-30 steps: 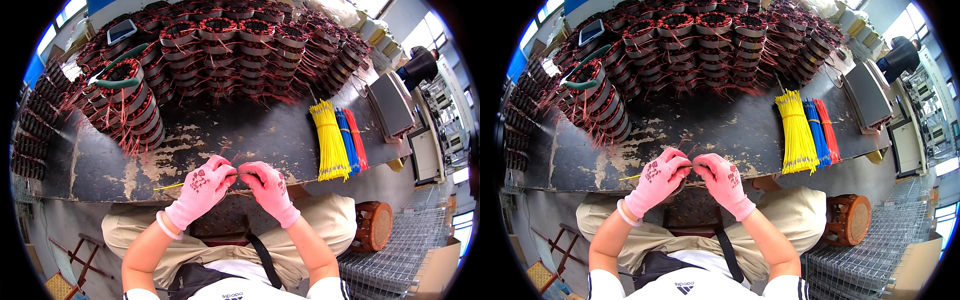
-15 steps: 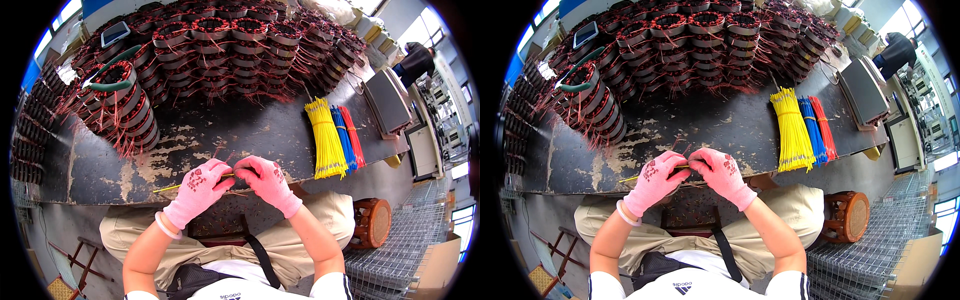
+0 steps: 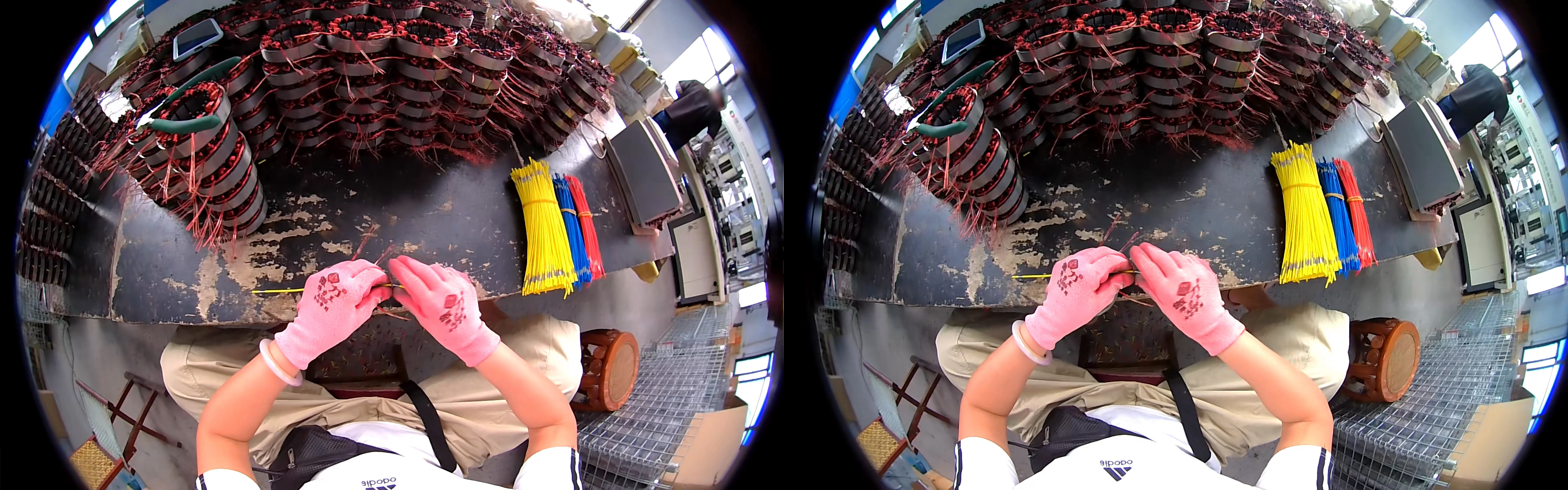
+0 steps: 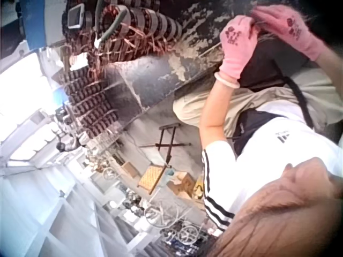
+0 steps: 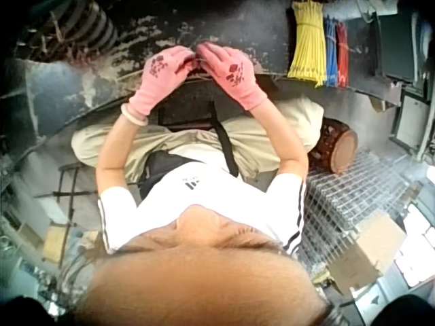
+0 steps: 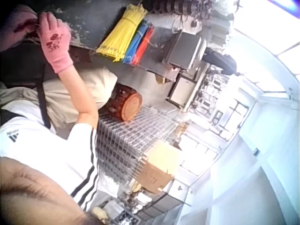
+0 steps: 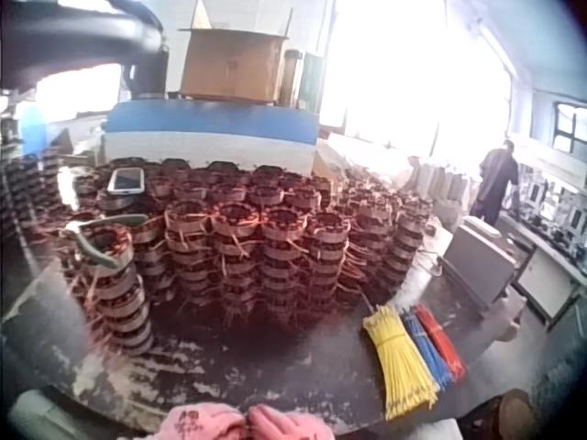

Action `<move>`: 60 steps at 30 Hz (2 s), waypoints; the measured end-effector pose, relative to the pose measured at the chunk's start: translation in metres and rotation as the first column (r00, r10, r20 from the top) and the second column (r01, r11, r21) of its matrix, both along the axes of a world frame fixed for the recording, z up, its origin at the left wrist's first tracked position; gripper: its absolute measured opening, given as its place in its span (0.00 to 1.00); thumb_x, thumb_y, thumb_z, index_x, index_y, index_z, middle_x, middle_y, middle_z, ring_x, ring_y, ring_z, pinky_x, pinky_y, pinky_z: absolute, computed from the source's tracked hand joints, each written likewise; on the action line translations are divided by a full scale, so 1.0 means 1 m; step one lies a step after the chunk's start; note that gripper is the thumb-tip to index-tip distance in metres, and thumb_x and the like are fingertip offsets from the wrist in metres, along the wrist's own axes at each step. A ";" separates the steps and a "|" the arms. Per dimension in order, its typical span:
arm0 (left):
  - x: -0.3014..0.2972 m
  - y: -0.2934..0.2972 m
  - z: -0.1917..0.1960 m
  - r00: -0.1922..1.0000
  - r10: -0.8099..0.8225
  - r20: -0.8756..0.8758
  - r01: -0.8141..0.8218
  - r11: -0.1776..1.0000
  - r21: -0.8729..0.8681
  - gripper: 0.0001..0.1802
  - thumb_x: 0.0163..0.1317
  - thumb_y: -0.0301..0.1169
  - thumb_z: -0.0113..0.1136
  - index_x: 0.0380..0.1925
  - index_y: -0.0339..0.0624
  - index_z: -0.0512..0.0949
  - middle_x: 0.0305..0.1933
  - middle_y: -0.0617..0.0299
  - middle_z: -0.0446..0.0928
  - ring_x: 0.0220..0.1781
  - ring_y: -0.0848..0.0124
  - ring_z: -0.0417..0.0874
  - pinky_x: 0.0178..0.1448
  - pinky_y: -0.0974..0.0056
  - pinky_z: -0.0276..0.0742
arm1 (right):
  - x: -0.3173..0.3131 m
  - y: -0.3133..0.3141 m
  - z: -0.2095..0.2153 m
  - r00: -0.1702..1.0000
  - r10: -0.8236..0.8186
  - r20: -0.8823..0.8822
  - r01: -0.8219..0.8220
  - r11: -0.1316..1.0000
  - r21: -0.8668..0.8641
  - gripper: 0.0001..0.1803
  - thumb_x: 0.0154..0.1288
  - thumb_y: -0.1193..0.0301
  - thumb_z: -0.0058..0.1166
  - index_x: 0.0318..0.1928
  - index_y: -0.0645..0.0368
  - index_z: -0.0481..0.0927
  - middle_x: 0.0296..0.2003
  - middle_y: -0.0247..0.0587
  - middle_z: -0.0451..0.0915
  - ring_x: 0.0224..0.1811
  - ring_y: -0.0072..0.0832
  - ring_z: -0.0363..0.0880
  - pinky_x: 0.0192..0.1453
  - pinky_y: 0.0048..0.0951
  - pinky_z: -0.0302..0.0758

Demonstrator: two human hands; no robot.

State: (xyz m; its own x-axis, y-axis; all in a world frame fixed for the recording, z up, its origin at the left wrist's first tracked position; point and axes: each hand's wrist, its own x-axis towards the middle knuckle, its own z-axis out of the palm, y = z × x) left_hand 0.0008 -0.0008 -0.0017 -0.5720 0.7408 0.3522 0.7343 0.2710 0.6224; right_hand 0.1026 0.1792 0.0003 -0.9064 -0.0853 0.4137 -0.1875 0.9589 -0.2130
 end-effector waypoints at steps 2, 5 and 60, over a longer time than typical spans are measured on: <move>-0.001 0.000 -0.001 1.000 -0.003 -0.008 0.003 1.000 0.005 0.07 0.57 0.26 0.68 0.36 0.43 0.84 0.40 0.61 0.85 0.41 0.58 0.86 0.44 0.58 0.83 | -0.005 0.005 -0.010 0.998 0.061 -0.010 -0.061 0.998 0.021 0.19 0.62 0.64 0.64 0.53 0.53 0.81 0.50 0.34 0.83 0.41 0.32 0.84 0.46 0.35 0.81; -0.002 0.001 0.004 0.999 -0.037 -0.013 0.037 0.999 -0.039 0.07 0.57 0.25 0.67 0.37 0.44 0.83 0.41 0.62 0.84 0.42 0.59 0.86 0.44 0.58 0.83 | -0.011 0.015 -0.016 0.939 0.170 0.298 0.023 0.835 -0.550 0.10 0.69 0.65 0.58 0.46 0.55 0.82 0.39 0.33 0.84 0.35 0.24 0.80 0.41 0.28 0.78; 0.002 -0.007 0.006 0.999 -0.036 0.013 0.037 0.998 -0.053 0.05 0.57 0.27 0.66 0.34 0.45 0.83 0.36 0.62 0.83 0.38 0.59 0.86 0.41 0.58 0.82 | 0.037 0.013 0.006 0.980 -0.104 0.170 0.107 0.994 -0.012 0.22 0.55 0.53 0.72 0.45 0.50 0.84 0.34 0.32 0.82 0.34 0.35 0.83 0.39 0.36 0.79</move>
